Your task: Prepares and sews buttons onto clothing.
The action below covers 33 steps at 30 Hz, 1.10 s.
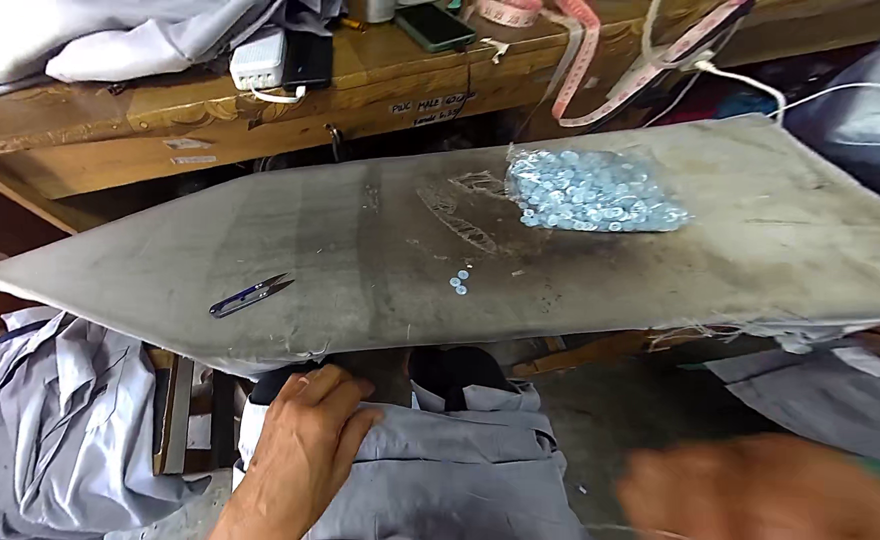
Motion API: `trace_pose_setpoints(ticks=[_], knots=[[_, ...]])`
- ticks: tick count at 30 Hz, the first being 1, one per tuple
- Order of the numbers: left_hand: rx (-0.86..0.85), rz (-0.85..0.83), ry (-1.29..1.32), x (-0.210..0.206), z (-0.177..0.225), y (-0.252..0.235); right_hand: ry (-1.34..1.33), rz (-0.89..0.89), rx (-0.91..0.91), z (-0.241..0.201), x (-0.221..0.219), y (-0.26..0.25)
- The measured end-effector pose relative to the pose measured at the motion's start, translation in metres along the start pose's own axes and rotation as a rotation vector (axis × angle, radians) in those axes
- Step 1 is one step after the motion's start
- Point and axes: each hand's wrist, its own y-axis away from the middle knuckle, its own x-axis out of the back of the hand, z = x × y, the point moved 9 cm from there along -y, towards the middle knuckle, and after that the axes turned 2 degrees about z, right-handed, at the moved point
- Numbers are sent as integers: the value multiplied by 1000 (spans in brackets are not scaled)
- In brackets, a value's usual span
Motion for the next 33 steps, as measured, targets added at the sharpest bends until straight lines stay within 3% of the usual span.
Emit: trace_pose_setpoints(ticks=[2, 7, 11, 15, 20, 22, 27, 33], knots=[[-78, 40, 46, 2, 15, -40, 87, -95, -46, 38, -31, -11], [-338, -1, 51, -45, 33, -140, 48, -264, -152, 109, -81, -11], [-438, -115, -2, -58, 38, -161, 30, -281, -203, 124, -85, -8], [-341, -59, -53, -27, 9, -134, 41, -215, -217, 132, -72, -6], [-217, 103, -236, 7, -5, -62, -4, -63, -179, 139, -62, -9], [-130, 103, -24, 15, -7, -31, 57, -18, -129, 142, -59, -12], [283, 46, 912, -12, -25, 34, 306, 46, -89, 144, -62, -18], [336, 58, 1122, -23, -23, 53, 392, 35, -112, 153, -67, -22]])
